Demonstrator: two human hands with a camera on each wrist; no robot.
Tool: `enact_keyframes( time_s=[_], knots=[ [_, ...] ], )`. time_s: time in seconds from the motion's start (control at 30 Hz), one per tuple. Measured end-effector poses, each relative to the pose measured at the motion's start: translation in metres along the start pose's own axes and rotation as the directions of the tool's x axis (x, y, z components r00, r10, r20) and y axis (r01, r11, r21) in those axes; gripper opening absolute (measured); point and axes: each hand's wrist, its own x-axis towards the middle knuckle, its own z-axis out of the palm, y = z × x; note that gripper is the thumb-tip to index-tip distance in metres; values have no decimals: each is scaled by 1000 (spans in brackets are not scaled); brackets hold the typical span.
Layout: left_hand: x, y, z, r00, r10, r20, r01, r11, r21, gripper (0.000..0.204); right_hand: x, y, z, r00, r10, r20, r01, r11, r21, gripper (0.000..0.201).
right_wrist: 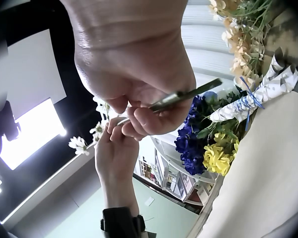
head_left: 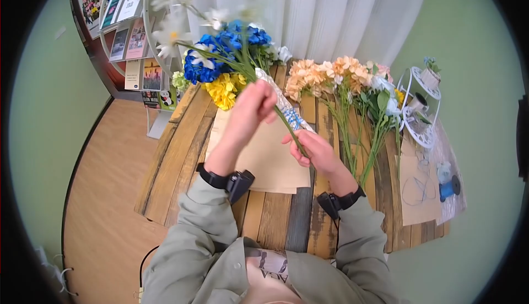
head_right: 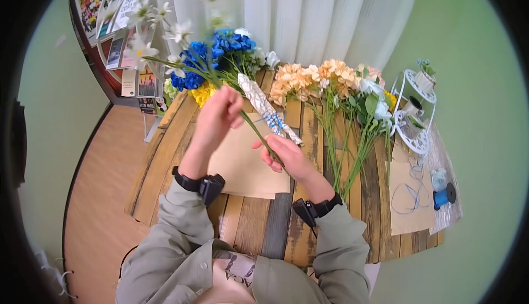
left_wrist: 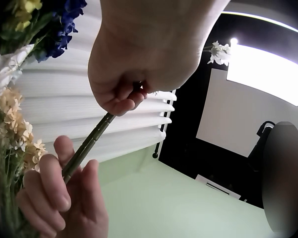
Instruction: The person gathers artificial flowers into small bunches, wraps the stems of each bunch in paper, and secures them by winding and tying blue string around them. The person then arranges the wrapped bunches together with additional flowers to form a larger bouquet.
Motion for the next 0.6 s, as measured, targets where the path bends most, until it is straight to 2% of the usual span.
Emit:
enact_keyframes(
  time_s=[0.07, 0.17, 0.23, 0.33, 0.37, 0.4, 0.47, 0.53, 0.6],
  knots=[
    [0, 6, -1, 999, -29, -31, 28, 999, -38, 27, -2, -4, 3, 1000, 19, 23, -20, 1000, 19, 35],
    [0, 5, 2, 997, -40, -68, 39, 999, -14, 25, -1, 0, 6, 995, 75, 64, -87, 975, 206, 26],
    [-2, 9, 6, 982, -190, 21, 186, 973, 136, 25, 0, -1, 8, 997, 80, 18, -82, 976, 203, 27],
    [-1, -4, 5, 980, -198, 18, 190, 959, 208, 25, -1, -4, 11, 995, 89, -41, -81, 983, 166, 27],
    [-1, -4, 5, 977, -212, 13, 205, 958, 200, 25, -2, -6, 13, 989, 136, -63, -124, 978, 165, 28],
    [-2, -4, 6, 977, -213, 9, 207, 957, 203, 25, -2, -7, 15, 980, 181, -82, -166, 972, 164, 28],
    [-2, -5, 7, 984, -178, 1, 175, 971, 165, 24, 1, 5, 5, 984, 175, -41, -164, 969, 184, 26],
    [-2, -12, 6, 995, -87, 39, 77, 974, 215, 22, 4, 11, 1, 987, 161, 16, -161, 967, 198, 25],
    [-2, -11, 4, 992, -94, 89, 66, 959, 275, 20, 3, 17, 7, 990, 108, -94, -92, 982, 164, 24]
  ],
)
